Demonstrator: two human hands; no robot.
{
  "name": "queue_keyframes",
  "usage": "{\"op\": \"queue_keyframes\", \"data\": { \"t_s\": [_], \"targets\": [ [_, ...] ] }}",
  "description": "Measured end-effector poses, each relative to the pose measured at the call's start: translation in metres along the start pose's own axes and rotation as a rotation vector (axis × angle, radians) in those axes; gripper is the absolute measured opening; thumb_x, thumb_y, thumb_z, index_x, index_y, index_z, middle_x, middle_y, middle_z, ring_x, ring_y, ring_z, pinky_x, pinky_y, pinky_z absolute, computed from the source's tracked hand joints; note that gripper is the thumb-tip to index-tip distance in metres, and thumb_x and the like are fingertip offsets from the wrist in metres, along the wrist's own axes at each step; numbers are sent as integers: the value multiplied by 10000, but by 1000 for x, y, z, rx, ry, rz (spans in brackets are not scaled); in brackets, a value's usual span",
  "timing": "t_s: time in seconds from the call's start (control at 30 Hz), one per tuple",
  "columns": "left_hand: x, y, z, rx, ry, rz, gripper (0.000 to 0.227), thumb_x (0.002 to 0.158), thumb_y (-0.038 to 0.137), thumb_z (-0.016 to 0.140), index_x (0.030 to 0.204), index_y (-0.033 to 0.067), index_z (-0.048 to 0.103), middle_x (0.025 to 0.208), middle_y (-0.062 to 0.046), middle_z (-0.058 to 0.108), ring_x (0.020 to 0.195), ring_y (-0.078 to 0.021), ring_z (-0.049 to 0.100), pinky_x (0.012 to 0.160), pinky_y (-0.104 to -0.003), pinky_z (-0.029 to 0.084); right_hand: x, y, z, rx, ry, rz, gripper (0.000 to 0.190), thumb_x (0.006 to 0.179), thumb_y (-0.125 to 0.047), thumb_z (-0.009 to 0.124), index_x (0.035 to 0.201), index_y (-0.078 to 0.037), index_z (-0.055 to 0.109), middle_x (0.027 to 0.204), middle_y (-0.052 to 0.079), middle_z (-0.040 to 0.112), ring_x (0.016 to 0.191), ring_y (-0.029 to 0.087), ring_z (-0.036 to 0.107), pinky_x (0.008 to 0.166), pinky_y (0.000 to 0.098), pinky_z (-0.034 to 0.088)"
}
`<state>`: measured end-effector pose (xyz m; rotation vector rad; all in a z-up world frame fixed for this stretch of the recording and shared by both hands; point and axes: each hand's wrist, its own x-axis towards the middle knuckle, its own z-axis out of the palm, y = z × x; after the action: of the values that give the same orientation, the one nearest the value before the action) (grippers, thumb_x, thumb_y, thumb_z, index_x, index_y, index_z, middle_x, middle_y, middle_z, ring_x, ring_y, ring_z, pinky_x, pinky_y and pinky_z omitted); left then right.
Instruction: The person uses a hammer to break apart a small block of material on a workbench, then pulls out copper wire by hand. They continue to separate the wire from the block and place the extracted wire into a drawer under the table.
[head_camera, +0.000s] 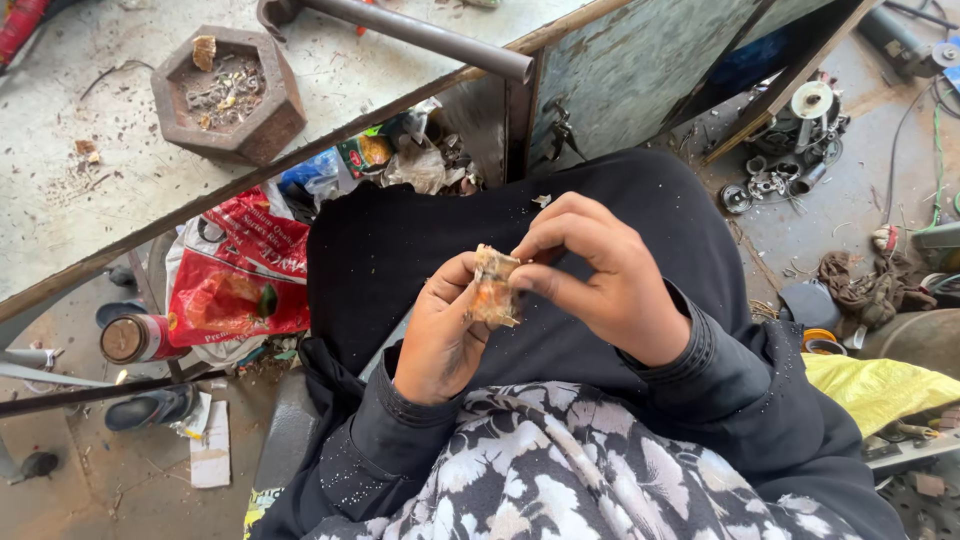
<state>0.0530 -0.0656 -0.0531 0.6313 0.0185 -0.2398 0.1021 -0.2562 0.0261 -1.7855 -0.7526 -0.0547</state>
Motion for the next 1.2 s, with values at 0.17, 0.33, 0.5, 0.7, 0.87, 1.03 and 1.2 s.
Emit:
{"op": "queue_keyframes", "data": {
  "t_s": [0.17, 0.33, 0.5, 0.7, 0.87, 1.03, 1.2],
  "targets": [
    [-3, 7, -2, 24, 89, -91, 325, 1044, 221, 539, 1218, -36, 634, 1087, -142, 714, 924, -194, 726, 850, -341, 608, 3, 8, -1, -76, 53, -4, 137, 935, -70, 773, 1047, -17, 714, 1043, 72, 637, 924, 154, 642, 816, 282, 530],
    [-1, 7, 6, 183, -23, -41, 270, 1011, 62, 655, 1260, -26, 597, 1147, -122, 677, 1033, -183, 685, 931, -342, 581, 6, 4, -2, -144, 58, -44, 158, 934, -77, 783, 1076, -38, 726, 1069, 78, 639, 967, 168, 651, 837, 289, 538],
    [-2, 14, 9, 182, 111, 117, 222, 997, -6, 640, 1215, -23, 600, 1166, -150, 687, 1010, -191, 677, 880, -315, 564, 6, -6, -7, -164, 43, -121, 334, 907, -129, 824, 1207, -52, 698, 1145, 97, 629, 1006, 203, 644, 860, 314, 553],
    [-11, 22, -6, 169, 113, 211, 275, 995, -40, 621, 1246, 36, 538, 1416, -179, 597, 1181, -210, 652, 1014, -342, 564, 2, -1, 6, -132, -36, -228, 277, 985, -114, 790, 1245, -94, 698, 1154, 84, 631, 983, 237, 659, 848, 325, 563],
    [-13, 21, -1, 171, 98, 266, 266, 997, -59, 658, 1220, 35, 548, 1431, -191, 584, 1240, -239, 635, 1081, -379, 544, -4, 3, 14, -135, 6, -257, 248, 982, -86, 775, 1202, -86, 661, 1102, 80, 609, 986, 258, 647, 858, 339, 545],
    [-11, 19, 2, 246, 70, 371, 233, 978, -117, 652, 1122, 43, 562, 1337, -182, 609, 1238, -258, 633, 1110, -382, 523, -1, -2, 16, -138, 18, -262, 246, 944, -62, 774, 1155, -73, 648, 1118, 80, 612, 986, 262, 657, 854, 346, 551],
    [-11, 11, 1, 250, 67, 432, 257, 957, -135, 670, 1102, 46, 559, 1305, -182, 618, 1204, -238, 633, 1088, -363, 521, -4, -5, 19, -186, 49, -270, 244, 929, -39, 788, 1134, -54, 656, 1085, 91, 611, 969, 265, 658, 834, 357, 556]
  ]
}}
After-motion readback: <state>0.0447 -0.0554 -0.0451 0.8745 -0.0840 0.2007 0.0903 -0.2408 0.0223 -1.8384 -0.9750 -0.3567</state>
